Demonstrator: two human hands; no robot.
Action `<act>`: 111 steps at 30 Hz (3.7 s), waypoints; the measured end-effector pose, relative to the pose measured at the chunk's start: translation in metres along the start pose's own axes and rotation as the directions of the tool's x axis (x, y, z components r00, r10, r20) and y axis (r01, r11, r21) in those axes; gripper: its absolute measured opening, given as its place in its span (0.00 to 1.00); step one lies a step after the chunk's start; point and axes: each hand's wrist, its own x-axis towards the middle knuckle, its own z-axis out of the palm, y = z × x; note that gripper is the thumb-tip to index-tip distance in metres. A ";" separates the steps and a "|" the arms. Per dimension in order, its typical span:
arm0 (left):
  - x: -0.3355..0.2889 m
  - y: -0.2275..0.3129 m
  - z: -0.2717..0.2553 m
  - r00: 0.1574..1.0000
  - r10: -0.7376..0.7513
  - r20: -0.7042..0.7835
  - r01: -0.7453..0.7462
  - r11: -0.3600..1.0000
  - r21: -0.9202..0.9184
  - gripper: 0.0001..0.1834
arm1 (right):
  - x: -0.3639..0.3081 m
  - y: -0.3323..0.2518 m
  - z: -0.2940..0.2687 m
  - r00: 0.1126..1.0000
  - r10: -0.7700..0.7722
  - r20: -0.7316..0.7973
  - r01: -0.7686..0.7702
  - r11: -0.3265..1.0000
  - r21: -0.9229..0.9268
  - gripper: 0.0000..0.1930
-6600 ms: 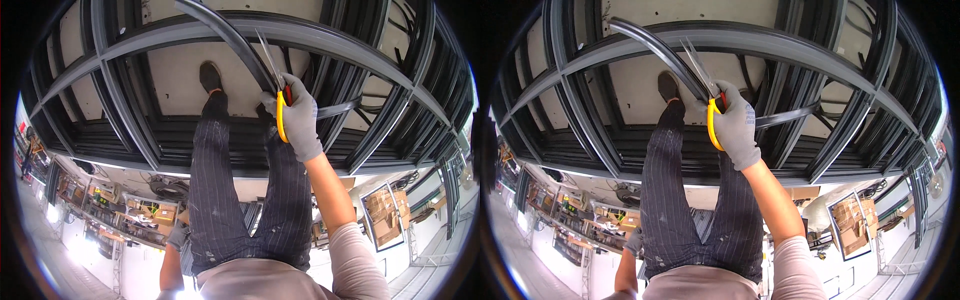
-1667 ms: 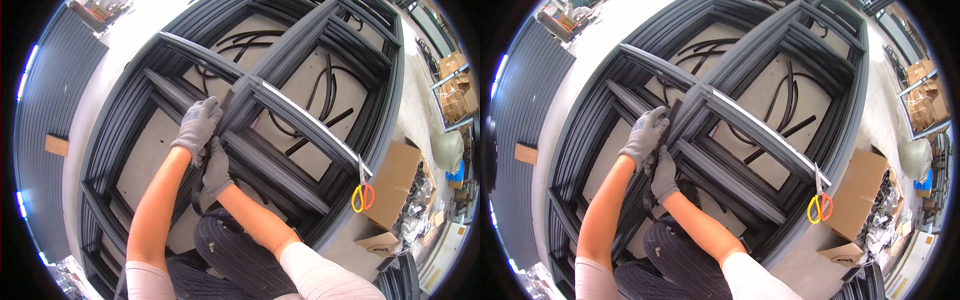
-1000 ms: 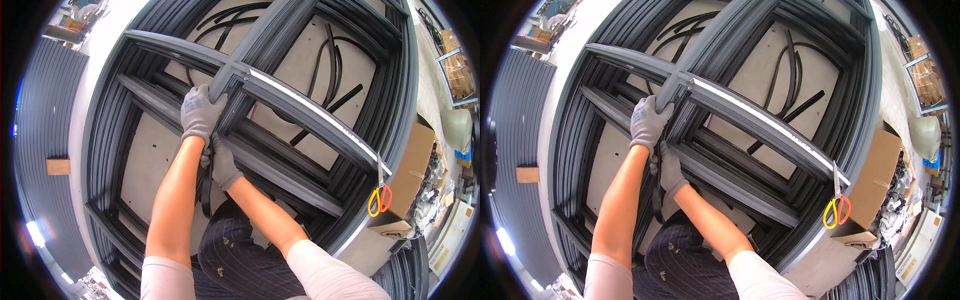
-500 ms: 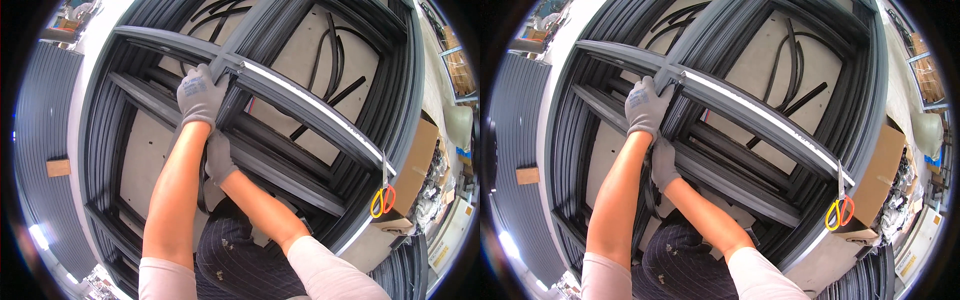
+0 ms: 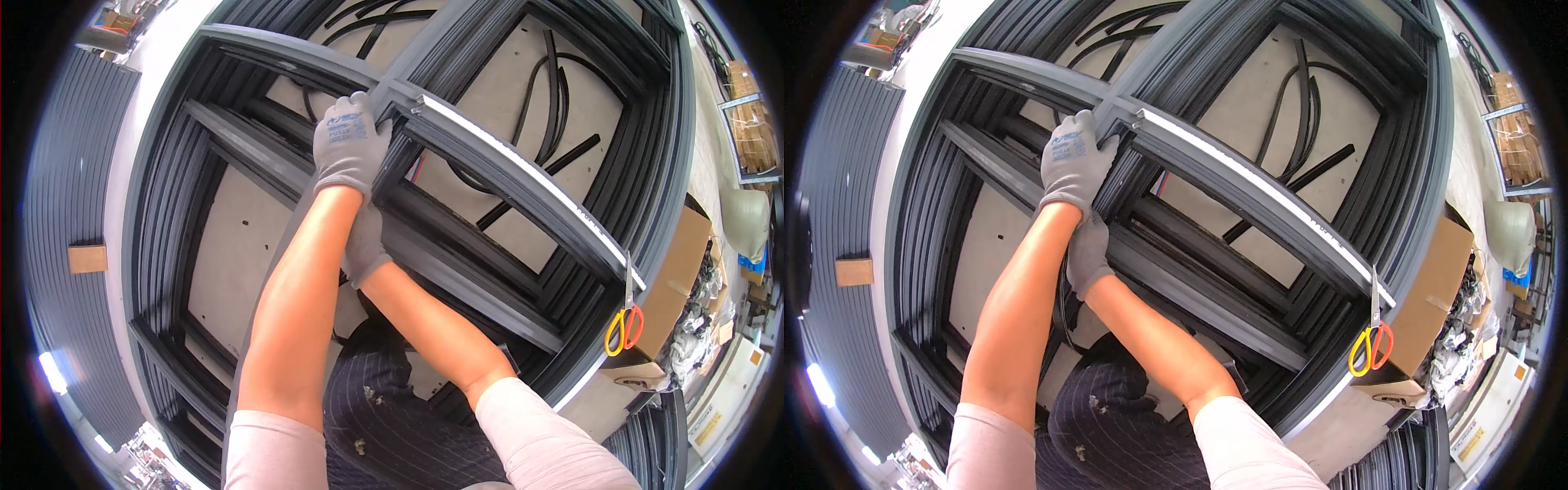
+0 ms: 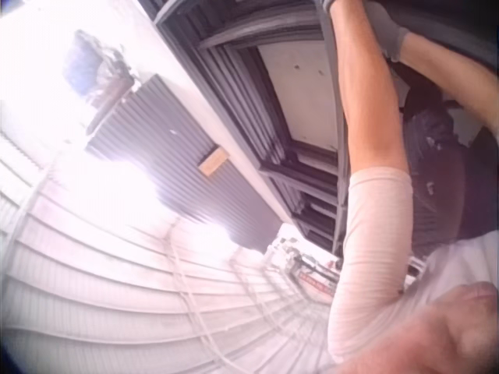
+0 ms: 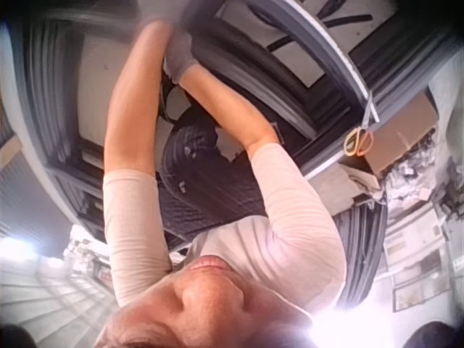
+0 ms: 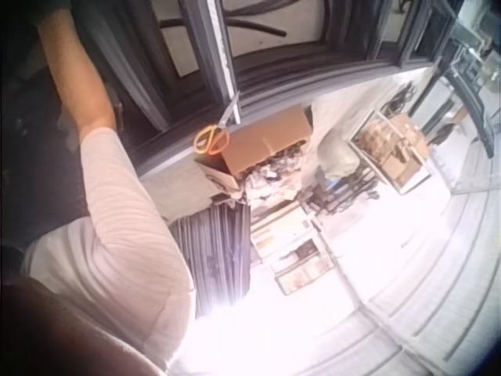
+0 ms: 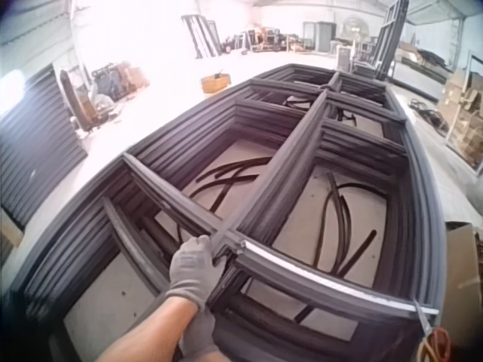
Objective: Installing rubber gasket seals into the frames of large metal window units.
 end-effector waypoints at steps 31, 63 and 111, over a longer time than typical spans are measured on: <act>-0.394 -0.117 -0.017 0.641 -0.714 0.280 0.686 0.370 -0.627 0.31 | -0.134 0.023 0.031 0.878 0.456 -0.146 -0.450 0.684 -0.573 0.09; -0.387 -0.167 -0.063 0.888 -0.461 -0.014 0.459 0.886 -0.072 0.12 | -0.100 0.004 0.034 0.939 0.274 0.206 0.242 -0.104 -0.965 0.12; -0.386 -0.167 -0.048 0.872 -0.490 0.007 0.490 0.872 -0.010 0.08 | -0.009 -0.092 0.097 0.438 0.682 0.586 0.675 -0.680 0.286 0.28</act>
